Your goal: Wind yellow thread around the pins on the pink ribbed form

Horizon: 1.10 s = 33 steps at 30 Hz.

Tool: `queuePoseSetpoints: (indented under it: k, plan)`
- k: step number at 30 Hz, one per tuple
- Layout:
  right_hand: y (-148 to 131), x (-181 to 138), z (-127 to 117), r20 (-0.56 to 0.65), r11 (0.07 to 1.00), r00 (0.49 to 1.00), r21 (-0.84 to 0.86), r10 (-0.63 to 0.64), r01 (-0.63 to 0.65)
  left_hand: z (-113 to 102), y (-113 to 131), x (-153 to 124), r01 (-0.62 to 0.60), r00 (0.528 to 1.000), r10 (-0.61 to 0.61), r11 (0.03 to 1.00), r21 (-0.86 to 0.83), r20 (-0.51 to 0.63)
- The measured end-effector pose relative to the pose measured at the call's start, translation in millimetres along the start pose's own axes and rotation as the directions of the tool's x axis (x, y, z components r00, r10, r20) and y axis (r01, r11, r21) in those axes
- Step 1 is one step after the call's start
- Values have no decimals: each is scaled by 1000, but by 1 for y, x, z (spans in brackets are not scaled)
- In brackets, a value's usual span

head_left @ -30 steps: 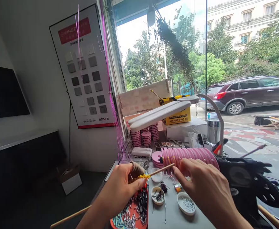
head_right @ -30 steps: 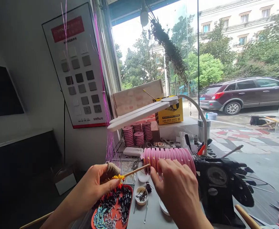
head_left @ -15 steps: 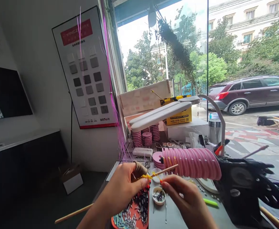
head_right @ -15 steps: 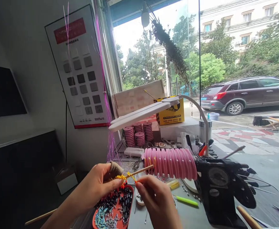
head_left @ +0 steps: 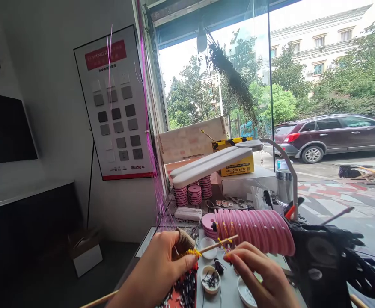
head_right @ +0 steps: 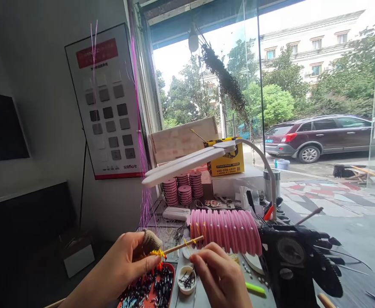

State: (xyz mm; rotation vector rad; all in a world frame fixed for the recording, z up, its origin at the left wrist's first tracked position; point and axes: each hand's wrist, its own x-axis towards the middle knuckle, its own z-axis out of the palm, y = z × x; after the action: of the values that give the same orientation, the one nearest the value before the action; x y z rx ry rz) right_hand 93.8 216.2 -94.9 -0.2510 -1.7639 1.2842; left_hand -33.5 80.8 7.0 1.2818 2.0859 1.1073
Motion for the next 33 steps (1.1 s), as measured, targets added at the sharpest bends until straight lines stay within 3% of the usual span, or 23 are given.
queuePoseSetpoints:
  k: [5, 7, 9, 13, 17, 24, 27, 30, 33]
  plan:
    - [8, 7, 4, 201, 880, 961, 399, 191, -258, 2, 0, -4, 18, 999, -19, 1000, 19, 35]
    - [7, 9, 7, 198, 832, 959, 481, 203, -276, 4, 1, -6, 32, 998, -33, 999, 19, 53]
    - [5, 8, 10, 174, 841, 965, 476, 195, -256, 5, 4, -7, 42, 997, -43, 999, 12, 58]
    - [3, 1, 8, 11, 940, 981, 285, 194, -189, 4, 6, -6, 62, 997, -61, 998, -11, 55]
    - [9, -4, 4, -131, 942, 967, 286, 218, -174, 2, 2, -4, 55, 997, -55, 998, 3, 47]
    - [13, 5, 9, 107, 992, 994, 128, -6, -8, 4, -5, -6, 65, 996, -64, 998, -9, 64]
    - [12, 1, 3, 56, 998, 998, 57, -26, 23, 1, -7, -7, 47, 997, -46, 999, -12, 65]
    - [10, -2, -11, -177, 984, 977, -149, -119, 93, -3, -8, -7, 47, 998, -47, 999, 11, 35]
    - [7, 3, -28, -217, 809, 912, -562, -347, 174, -5, -8, -5, 45, 999, -45, 998, 39, 15]
